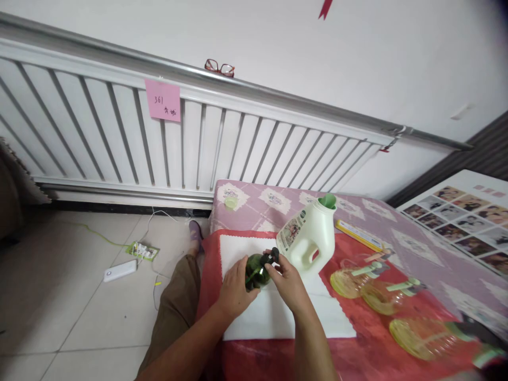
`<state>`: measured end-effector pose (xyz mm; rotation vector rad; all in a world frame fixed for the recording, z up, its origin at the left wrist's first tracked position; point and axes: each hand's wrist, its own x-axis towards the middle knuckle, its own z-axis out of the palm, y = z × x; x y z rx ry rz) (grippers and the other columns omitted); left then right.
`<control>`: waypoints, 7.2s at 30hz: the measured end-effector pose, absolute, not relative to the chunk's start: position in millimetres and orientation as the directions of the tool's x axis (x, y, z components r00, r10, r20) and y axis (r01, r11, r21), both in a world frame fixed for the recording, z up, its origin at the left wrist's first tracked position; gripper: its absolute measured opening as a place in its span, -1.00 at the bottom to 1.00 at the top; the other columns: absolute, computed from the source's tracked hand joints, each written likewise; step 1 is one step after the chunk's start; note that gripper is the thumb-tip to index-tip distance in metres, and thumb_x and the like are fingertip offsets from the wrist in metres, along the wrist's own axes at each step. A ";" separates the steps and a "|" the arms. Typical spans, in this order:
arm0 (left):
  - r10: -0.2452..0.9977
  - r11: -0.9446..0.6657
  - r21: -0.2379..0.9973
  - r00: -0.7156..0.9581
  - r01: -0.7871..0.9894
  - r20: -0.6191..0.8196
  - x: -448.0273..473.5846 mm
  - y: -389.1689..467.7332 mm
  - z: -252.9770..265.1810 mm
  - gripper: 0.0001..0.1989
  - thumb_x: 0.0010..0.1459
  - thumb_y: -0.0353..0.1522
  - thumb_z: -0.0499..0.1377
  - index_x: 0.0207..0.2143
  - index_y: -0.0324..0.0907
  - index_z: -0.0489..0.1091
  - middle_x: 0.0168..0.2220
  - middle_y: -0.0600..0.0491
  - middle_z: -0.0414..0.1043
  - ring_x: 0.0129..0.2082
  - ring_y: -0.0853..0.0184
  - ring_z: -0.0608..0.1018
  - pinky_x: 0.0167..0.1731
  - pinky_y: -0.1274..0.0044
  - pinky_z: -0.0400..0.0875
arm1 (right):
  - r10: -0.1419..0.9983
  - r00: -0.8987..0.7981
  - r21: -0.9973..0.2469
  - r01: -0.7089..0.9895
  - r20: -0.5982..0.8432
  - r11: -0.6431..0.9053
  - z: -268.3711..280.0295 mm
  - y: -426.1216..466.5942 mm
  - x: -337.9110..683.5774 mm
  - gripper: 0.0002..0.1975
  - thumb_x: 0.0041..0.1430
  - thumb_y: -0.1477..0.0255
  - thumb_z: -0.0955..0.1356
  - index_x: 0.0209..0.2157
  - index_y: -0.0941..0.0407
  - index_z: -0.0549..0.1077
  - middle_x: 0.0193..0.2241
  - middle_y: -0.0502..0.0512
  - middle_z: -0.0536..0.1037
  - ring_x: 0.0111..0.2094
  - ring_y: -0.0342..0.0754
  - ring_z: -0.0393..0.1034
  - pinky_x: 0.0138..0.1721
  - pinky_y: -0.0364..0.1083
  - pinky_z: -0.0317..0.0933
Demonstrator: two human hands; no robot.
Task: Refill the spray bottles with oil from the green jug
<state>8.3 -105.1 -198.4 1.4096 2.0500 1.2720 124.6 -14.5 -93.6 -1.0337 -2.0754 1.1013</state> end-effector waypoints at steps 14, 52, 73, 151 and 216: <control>0.874 0.097 0.802 -0.436 0.589 0.214 7.8 -105.6 -198.6 -0.10 -0.05 -0.36 0.29 0.31 -0.17 -0.03 0.29 -0.18 0.22 0.29 0.04 0.29 0.25 0.18 0.21 | 0.833 -0.529 -0.878 0.309 0.161 0.365 -94.7 -12.4 125.1 -0.62 0.07 0.27 0.40 -0.07 0.08 0.55 -0.10 0.16 0.65 -0.18 0.05 0.54 -0.08 0.10 0.41; 0.867 0.114 0.803 -0.454 0.584 0.207 8.8 -103.2 -200.7 -0.09 -0.08 -0.36 0.29 0.32 -0.15 -0.01 0.29 -0.17 0.23 0.28 0.03 0.31 0.26 0.18 0.22 | 0.803 -0.569 -0.832 0.350 0.177 0.431 -90.3 -7.0 125.1 -0.65 0.05 0.31 0.39 -0.09 0.03 0.55 -0.17 0.09 0.65 -0.15 0.06 0.52 -0.09 0.09 0.39; 0.872 0.099 0.791 -0.436 0.604 0.224 8.4 -104.1 -201.4 -0.10 -0.06 -0.38 0.28 0.31 -0.14 -0.05 0.29 -0.16 0.23 0.28 0.05 0.31 0.25 0.18 0.21 | 0.755 -0.650 -0.839 0.359 0.089 0.408 -80.7 -4.7 129.3 -0.64 0.11 0.32 0.34 -0.04 0.07 0.52 -0.09 0.13 0.62 -0.12 0.04 0.52 -0.09 0.02 0.40; 0.869 0.094 0.804 -0.442 0.587 0.222 7.4 -106.0 -198.9 -0.17 -0.01 -0.36 0.23 0.30 -0.14 -0.02 0.31 -0.15 0.20 0.29 0.07 0.29 0.27 0.23 0.19 | 0.895 -0.324 -0.761 0.483 0.306 0.434 -104.8 -27.0 108.4 -0.86 0.00 0.34 0.39 -0.44 0.03 0.33 -0.42 0.02 0.43 -0.31 0.04 0.38 -0.25 0.01 0.31; 0.871 0.077 0.789 -0.426 0.610 0.244 5.5 -105.4 -200.2 -0.11 -0.03 -0.36 0.27 0.32 -0.16 -0.05 0.30 -0.17 0.21 0.29 0.03 0.30 0.26 0.21 0.21 | 0.747 -0.642 -0.770 0.385 0.173 0.509 -80.7 -10.2 125.0 -0.63 0.16 0.42 0.29 0.01 0.11 0.45 -0.08 0.18 0.55 -0.12 0.04 0.48 -0.18 0.01 0.40</control>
